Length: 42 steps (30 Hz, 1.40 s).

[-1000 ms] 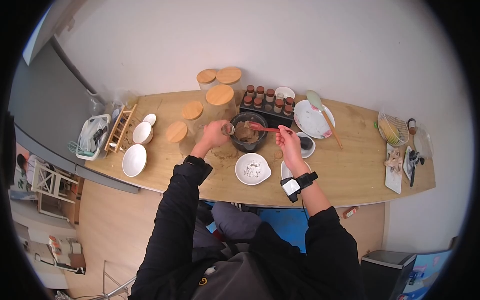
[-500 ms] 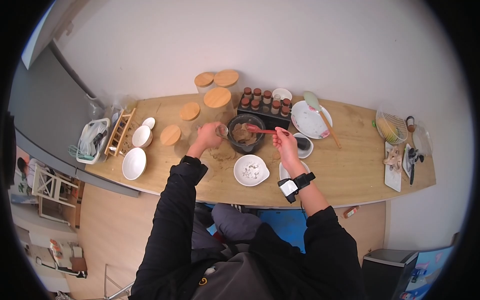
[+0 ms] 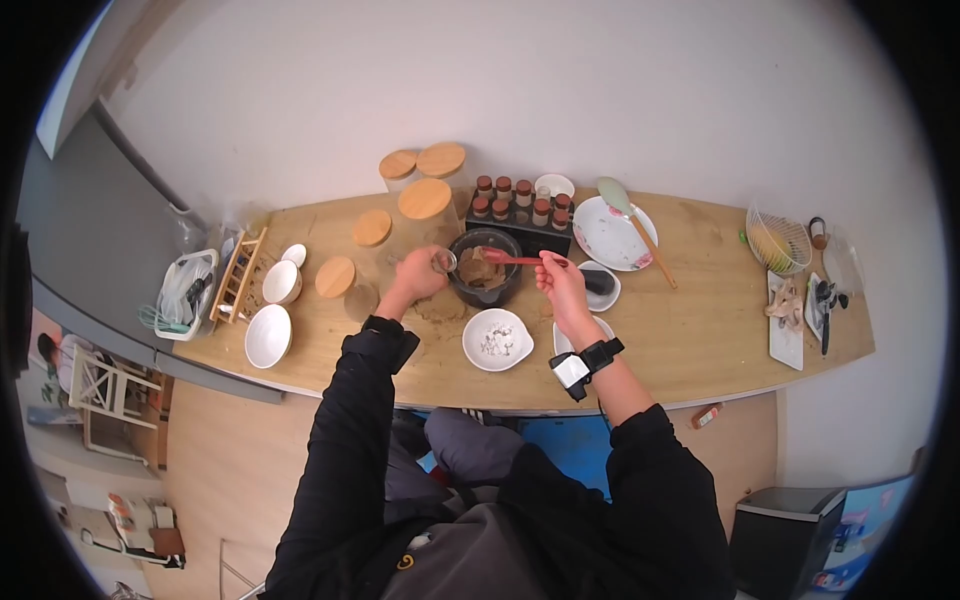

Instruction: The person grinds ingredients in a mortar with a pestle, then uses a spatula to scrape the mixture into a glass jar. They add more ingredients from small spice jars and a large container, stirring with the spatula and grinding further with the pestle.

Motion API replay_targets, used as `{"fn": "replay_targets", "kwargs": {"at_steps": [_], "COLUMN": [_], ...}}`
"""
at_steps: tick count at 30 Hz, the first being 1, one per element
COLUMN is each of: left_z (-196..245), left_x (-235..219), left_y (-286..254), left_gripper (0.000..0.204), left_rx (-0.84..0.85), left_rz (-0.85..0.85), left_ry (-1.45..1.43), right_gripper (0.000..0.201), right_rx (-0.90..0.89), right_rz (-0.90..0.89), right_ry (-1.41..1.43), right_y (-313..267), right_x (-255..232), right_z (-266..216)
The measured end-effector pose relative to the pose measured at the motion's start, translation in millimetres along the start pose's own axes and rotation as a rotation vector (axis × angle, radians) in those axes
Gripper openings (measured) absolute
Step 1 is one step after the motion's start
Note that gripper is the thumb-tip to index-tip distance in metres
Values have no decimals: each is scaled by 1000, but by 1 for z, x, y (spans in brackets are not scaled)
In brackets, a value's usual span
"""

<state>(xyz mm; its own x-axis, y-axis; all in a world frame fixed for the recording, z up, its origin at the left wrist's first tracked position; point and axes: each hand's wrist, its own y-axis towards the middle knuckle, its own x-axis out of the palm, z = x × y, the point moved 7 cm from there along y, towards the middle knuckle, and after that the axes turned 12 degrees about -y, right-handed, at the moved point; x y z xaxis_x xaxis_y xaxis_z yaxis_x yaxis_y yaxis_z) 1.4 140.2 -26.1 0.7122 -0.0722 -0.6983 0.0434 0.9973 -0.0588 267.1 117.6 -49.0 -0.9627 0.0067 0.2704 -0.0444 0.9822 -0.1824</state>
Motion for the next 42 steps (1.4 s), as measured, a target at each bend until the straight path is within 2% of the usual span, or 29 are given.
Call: {"fn": "replay_targets", "kwargs": {"at_steps": [8,20,26,42], "left_z": [13,11,14,9], "left_x": [6,10,7,9], "left_y": [-8,-10,-10,-3], "left_gripper": [29,28,29,36], "left_rx": [13,-6,-122,-126], "left_rz": [35,76,38,23], "left_ry": [111,117,104,138], "right_gripper": [26,26,26,27], "right_rx": [6,-14,4,15], "right_rz": [14,-34,-84,-146], "right_ry": [7,5,-2,-48], "right_y": [-2,-11,-15,-9], "right_x": [-4,-1,9,26], "right_z": [0,-17,-20,-20]}}
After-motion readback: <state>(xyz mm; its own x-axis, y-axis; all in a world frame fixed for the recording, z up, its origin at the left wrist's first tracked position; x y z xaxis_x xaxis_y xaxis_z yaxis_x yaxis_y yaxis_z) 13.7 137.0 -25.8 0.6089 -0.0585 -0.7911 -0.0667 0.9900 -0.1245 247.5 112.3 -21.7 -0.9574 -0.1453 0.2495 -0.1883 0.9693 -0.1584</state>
